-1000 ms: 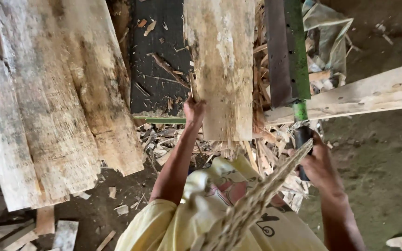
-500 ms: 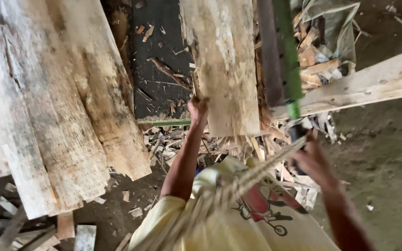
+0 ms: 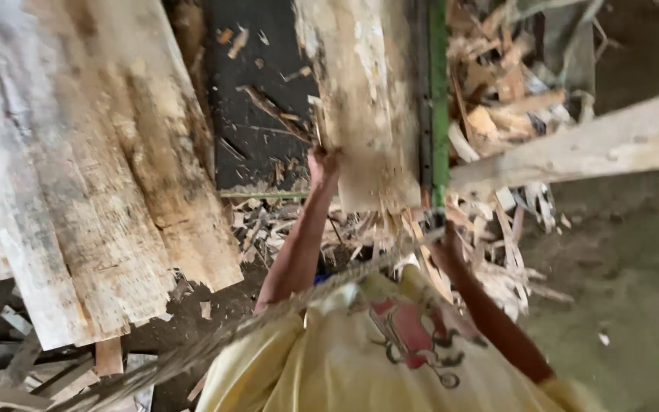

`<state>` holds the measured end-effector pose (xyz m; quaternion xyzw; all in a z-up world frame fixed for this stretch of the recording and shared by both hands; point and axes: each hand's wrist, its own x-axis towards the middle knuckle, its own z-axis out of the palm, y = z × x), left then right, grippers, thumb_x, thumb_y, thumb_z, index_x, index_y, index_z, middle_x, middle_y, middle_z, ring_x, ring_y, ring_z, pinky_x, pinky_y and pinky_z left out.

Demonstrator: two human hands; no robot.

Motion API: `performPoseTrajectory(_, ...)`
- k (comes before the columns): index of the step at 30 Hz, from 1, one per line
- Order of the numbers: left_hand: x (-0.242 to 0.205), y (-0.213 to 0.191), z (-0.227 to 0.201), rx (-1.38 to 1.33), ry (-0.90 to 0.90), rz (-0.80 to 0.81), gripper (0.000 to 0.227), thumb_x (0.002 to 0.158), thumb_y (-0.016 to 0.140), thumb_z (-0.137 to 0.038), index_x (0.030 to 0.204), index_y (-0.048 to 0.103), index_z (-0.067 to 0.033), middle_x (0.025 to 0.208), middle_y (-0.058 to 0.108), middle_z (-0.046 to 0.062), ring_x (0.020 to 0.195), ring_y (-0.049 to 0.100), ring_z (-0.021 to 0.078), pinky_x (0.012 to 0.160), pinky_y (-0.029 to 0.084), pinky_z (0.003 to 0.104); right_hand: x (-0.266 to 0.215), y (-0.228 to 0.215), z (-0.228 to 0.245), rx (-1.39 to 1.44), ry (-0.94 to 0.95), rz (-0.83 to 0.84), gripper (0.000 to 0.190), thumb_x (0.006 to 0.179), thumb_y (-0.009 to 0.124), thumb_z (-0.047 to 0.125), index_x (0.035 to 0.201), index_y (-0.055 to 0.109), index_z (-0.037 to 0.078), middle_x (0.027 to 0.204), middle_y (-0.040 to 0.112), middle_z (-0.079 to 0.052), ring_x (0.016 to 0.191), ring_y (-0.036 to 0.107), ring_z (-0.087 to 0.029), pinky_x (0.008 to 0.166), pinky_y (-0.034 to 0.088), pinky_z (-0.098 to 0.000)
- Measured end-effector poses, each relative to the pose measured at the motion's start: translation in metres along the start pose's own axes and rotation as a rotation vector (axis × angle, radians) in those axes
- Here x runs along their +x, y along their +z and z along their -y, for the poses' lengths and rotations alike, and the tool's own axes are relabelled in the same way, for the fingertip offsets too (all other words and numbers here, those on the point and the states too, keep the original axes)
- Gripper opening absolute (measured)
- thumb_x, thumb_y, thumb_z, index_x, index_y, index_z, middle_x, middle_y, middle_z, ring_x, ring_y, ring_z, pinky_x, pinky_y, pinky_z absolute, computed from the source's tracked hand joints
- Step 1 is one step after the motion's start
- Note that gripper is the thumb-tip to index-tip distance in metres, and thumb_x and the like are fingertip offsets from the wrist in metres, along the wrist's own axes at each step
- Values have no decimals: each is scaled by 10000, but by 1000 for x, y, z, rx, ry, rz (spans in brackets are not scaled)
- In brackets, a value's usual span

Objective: Trimming and cutting large sheets of wood bark using a large lever-mounted blade and a machete.

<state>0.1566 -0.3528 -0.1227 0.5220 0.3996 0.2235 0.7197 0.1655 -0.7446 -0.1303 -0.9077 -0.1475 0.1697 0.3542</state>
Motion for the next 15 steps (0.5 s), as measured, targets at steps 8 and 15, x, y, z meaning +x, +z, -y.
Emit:
performPoseTrajectory(8, -15, -18, -42, 148, -124, -9, 42, 934, 661, -69, 952, 676, -34, 745, 641, 24, 539, 508, 103, 422, 401, 266, -36, -119, 148, -15, -157, 26, 478, 887, 746, 197, 1301, 588, 20, 909, 712, -142, 721, 662, -204, 568, 512, -369)
performPoseTrajectory(15, -67, -67, -48, 202, -173, -16, 184, 851, 720, -72, 1014, 636, -76, 774, 605, 23, 608, 485, 117, 520, 390, 292, -42, -159, 201, 137, 285, 209, 578, 877, 611, 123, 1441, 497, 75, 877, 689, -108, 536, 596, -182, 424, 506, -360)
